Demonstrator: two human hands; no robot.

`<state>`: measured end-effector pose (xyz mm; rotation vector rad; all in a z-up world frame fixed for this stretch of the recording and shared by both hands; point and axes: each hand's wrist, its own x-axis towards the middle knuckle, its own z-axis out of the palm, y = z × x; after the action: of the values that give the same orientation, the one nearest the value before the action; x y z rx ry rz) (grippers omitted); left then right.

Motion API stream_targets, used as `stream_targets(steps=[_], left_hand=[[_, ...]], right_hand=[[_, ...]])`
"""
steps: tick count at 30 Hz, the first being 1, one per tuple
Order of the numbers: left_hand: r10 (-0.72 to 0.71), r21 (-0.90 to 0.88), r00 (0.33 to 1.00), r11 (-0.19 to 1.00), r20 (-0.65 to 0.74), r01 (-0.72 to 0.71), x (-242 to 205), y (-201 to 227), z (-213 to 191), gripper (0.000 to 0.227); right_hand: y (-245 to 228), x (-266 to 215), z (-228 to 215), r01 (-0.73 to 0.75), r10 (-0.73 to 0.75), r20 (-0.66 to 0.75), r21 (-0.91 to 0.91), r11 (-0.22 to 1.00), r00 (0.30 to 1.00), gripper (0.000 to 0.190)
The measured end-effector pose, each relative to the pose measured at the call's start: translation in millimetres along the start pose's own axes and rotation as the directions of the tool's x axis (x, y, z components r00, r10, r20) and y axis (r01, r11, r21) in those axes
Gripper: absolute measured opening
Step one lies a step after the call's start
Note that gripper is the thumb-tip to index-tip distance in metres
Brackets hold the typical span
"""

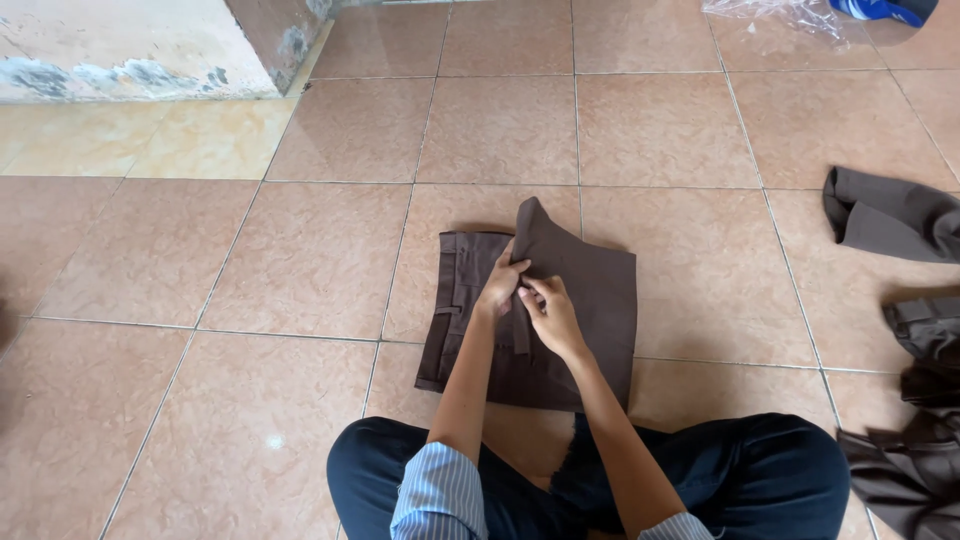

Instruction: Folding brown pants into neat rectangular stacks while sitting on the floor.

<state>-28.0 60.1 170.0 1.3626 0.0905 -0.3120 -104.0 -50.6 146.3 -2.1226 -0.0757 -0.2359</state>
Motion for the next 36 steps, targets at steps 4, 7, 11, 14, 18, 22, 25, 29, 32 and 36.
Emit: stream_targets(steps=[4, 7, 11, 14, 18, 22, 25, 29, 32, 36], left_hand=[[-0.047, -0.025, 0.998, 0.999, -0.052, 0.046, 4, -28, -42, 0.069], [-0.056, -0.095, 0.994, 0.994, -0.089, 0.048, 11, -46, -72, 0.068], [-0.053, -0.137, 0.989, 0.99, -0.14, 0.033, 18, -71, -112, 0.066], [-0.081, -0.111, 0.975, 0.992, -0.209, 0.059, 24, -84, -139, 0.068], [-0.118, 0.034, 0.96, 0.991, -0.254, 0.13, 36, -124, -165, 0.064], [-0.021, 0.615, 0.931, 0.745, -0.364, 0.258, 64, -187, -199, 0.058], [0.014, 0.794, 0.902, 0.481, -0.432, 0.373, 56, -196, -201, 0.067], [0.321, 0.9, 0.857, 0.31, -0.403, 0.307, 33, -204, -161, 0.106], [0.412, 0.932, 0.84, 0.078, -0.352, 0.353, 16, -187, -142, 0.084], [0.359, 0.908, 0.868, -0.111, -0.343, 0.404, 27, -180, -156, 0.076]], right_hand=[[52, -19, -8, -0.056, 0.038, -0.065, -0.307, 0.95, 0.997, 0.046], [128, -33, -6, -0.248, 0.276, -0.009, -0.474, 0.845, 0.961, 0.057], [182, -49, -8, -0.29, 0.373, 0.016, -0.599, 0.747, 0.928, 0.058], [191, -50, -6, -0.246, 0.355, 0.046, -0.64, 0.728, 0.934, 0.058], [210, -50, 2, -0.22, 0.328, 0.04, -0.664, 0.714, 0.944, 0.06], [221, -46, 3, -0.203, 0.291, 0.036, -0.636, 0.744, 0.956, 0.061], [217, -45, 8, -0.235, 0.268, -0.029, -0.584, 0.777, 0.963, 0.061], [169, -30, 8, -0.128, 0.148, -0.041, -0.749, 0.65, 0.988, 0.065], [134, -23, 30, 0.082, 0.18, 0.243, -0.78, 0.62, 0.953, 0.059], [140, -25, 29, 0.037, 0.265, 0.259, -0.776, 0.629, 0.929, 0.059]])
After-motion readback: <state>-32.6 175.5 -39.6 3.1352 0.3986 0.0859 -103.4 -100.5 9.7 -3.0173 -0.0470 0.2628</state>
